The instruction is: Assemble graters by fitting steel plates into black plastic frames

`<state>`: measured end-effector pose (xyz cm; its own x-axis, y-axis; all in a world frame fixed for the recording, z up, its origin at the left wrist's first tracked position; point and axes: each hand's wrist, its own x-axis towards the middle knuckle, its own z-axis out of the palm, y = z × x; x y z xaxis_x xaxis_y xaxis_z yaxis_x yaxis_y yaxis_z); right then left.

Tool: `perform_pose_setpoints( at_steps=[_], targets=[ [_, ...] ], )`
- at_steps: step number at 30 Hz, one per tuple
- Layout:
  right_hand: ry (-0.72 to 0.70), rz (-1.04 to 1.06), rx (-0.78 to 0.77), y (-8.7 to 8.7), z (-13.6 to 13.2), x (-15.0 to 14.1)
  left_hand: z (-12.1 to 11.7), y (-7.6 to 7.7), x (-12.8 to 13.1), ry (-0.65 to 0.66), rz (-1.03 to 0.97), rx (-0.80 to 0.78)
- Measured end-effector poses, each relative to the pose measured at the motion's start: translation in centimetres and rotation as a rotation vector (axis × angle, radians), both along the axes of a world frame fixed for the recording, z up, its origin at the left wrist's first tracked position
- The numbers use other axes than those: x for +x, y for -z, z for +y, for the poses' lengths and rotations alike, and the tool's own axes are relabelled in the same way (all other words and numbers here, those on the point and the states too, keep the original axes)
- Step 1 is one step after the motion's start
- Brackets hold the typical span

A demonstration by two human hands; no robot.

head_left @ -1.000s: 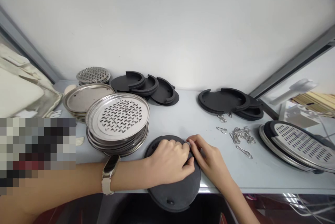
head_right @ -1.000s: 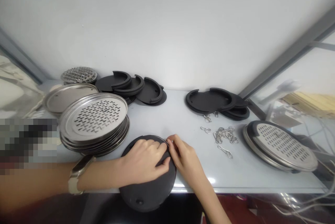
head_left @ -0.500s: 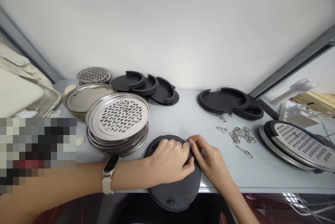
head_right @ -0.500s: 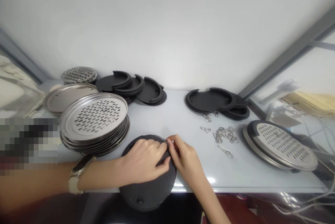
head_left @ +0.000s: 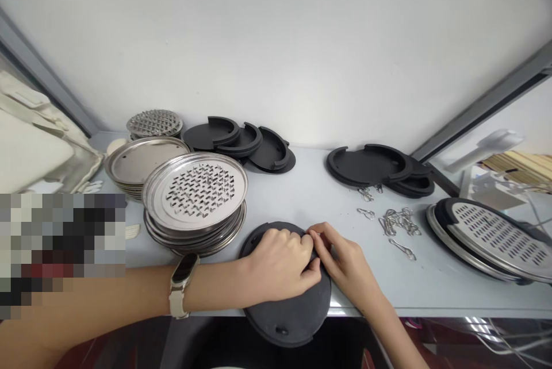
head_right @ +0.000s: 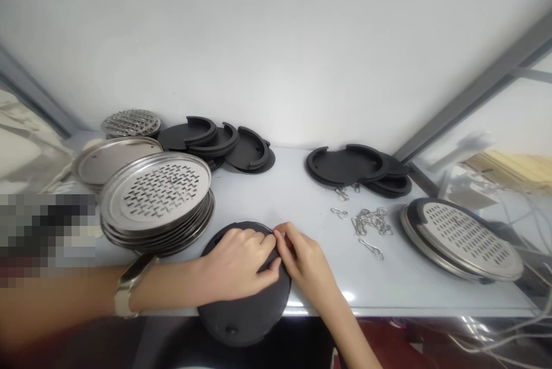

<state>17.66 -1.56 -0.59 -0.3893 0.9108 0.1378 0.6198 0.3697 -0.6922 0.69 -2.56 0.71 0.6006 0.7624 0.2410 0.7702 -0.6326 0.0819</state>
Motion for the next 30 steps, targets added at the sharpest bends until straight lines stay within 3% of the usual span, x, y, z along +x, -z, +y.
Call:
perform_pose_setpoints(
  at_steps=[21, 30],
  targets=[
    [-0.004, -0.017, 0.003, -0.27, 0.01, -0.14, -0.12, 0.38, -0.09, 0.011, 0.017, -0.002],
    [-0.014, -0.012, 0.002, -0.32, 0.08, -0.15, 0.05, -0.12, 0.03, 0.002, 0.006, -0.028]
  ],
)
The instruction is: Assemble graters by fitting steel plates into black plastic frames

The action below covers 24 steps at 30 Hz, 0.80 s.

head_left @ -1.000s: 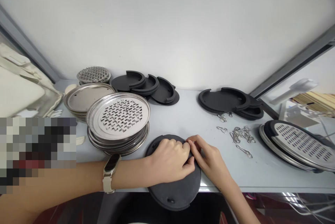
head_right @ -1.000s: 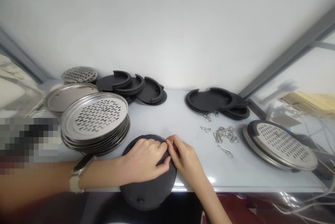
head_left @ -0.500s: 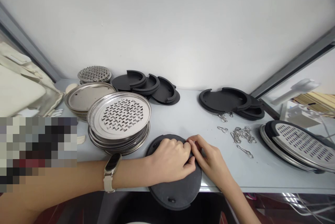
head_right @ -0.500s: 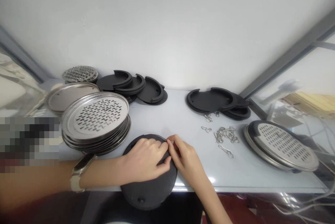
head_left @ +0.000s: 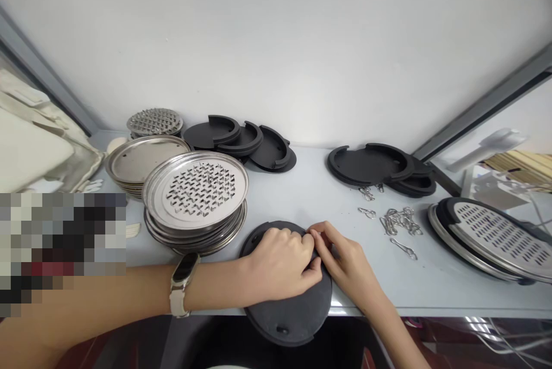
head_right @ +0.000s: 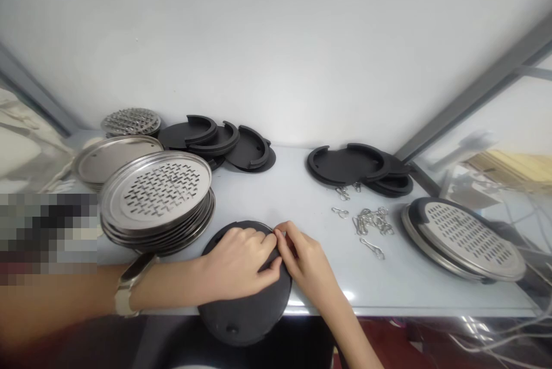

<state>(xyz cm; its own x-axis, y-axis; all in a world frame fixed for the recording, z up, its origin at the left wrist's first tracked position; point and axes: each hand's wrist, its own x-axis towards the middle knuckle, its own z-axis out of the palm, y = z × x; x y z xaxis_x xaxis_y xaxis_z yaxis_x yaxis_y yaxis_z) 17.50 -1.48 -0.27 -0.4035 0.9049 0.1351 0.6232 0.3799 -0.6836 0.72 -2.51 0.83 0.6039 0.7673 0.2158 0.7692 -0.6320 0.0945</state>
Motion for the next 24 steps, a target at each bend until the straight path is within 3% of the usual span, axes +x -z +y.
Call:
perform_pose_setpoints(
  at_steps=[24],
  targets=[
    [0.003, 0.013, -0.022, -0.07, 0.11, -0.07, 0.04, -0.25, -0.06, 0.013, -0.012, -0.021]
  ],
)
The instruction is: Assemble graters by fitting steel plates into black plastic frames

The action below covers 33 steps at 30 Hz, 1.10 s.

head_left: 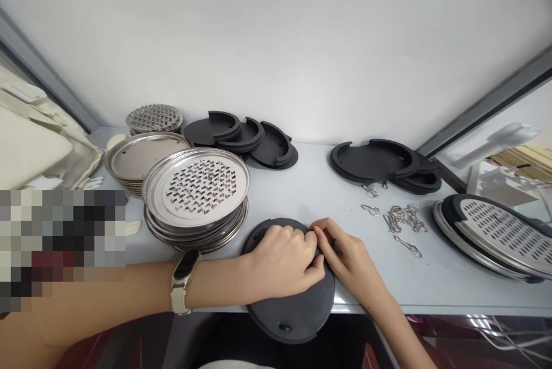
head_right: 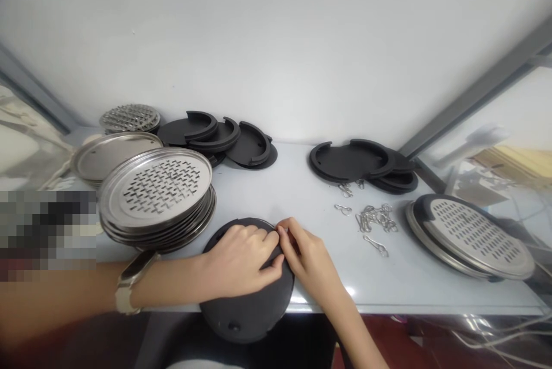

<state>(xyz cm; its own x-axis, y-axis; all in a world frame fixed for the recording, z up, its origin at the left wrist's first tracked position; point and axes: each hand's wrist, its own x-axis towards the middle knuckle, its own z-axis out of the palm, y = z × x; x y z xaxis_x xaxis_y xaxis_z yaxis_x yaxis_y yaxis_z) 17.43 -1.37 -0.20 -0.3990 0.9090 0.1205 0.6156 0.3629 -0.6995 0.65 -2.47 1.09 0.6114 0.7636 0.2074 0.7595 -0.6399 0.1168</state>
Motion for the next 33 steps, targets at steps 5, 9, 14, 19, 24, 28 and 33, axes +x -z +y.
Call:
perform_pose_setpoints(
  at_steps=[5, 9, 14, 19, 24, 28, 33],
  targets=[
    [0.003, -0.006, -0.003, 0.05, 0.02, 0.06, 0.11, -0.27, 0.02, 0.006, -0.005, -0.033],
    [-0.003, 0.006, -0.008, 0.08, 0.03, 0.06, -0.01, -0.38, 0.10, -0.011, -0.014, -0.056],
    [0.003, 0.005, -0.020, 0.08, -0.03, 0.04, -0.20, -0.46, 0.16, -0.038, -0.019, -0.055],
    [0.005, 0.000, -0.019, 0.11, -0.09, 0.07, -0.13, -0.46, 0.11, -0.026, -0.006, -0.048],
    [0.009, -0.007, -0.020, 0.06, -0.14, 0.03, -0.13, -0.45, 0.07, -0.020, -0.014, -0.051],
    [0.014, -0.006, -0.026, 0.12, -0.16, 0.05, -0.13, -0.37, 0.00, 0.002, -0.010, -0.025],
    [0.016, 0.001, -0.029, 0.19, -0.14, 0.09, -0.07, 0.01, 0.05, -0.008, -0.004, 0.027]
  ],
)
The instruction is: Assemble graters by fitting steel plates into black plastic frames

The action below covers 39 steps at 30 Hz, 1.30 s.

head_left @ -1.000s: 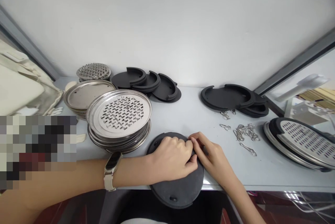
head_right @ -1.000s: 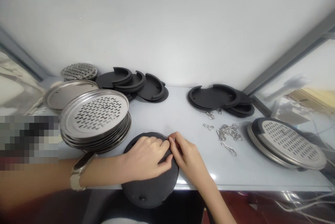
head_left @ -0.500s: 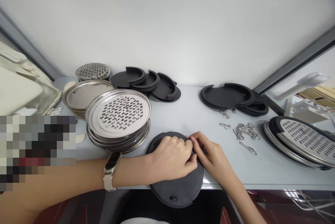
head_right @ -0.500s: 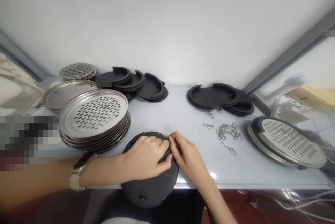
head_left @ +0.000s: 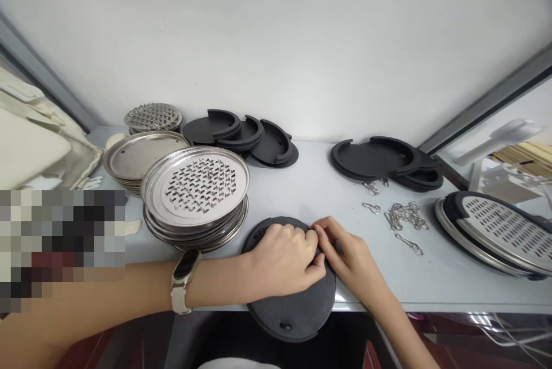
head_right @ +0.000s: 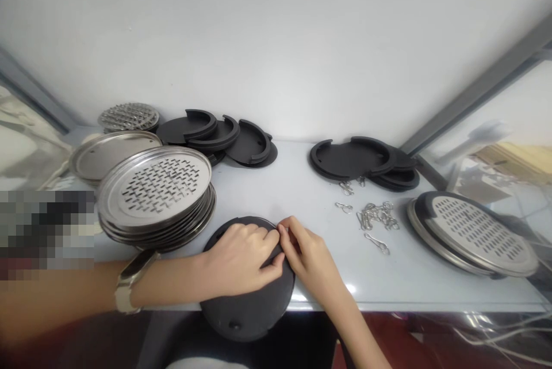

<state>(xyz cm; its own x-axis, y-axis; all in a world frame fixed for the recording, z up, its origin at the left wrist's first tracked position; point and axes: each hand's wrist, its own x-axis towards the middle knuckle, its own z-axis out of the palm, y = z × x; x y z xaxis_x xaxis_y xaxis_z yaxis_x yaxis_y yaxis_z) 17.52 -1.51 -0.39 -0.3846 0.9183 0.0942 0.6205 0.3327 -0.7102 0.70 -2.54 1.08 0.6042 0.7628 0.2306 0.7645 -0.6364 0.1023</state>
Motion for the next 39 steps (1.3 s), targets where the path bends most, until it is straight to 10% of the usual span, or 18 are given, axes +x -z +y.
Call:
perform_pose_setpoints(
  at_steps=[39],
  targets=[
    [0.005, 0.021, -0.025, 0.14, 0.01, 0.04, 0.14, -0.13, -0.02, -0.007, -0.006, -0.043]
  ],
)
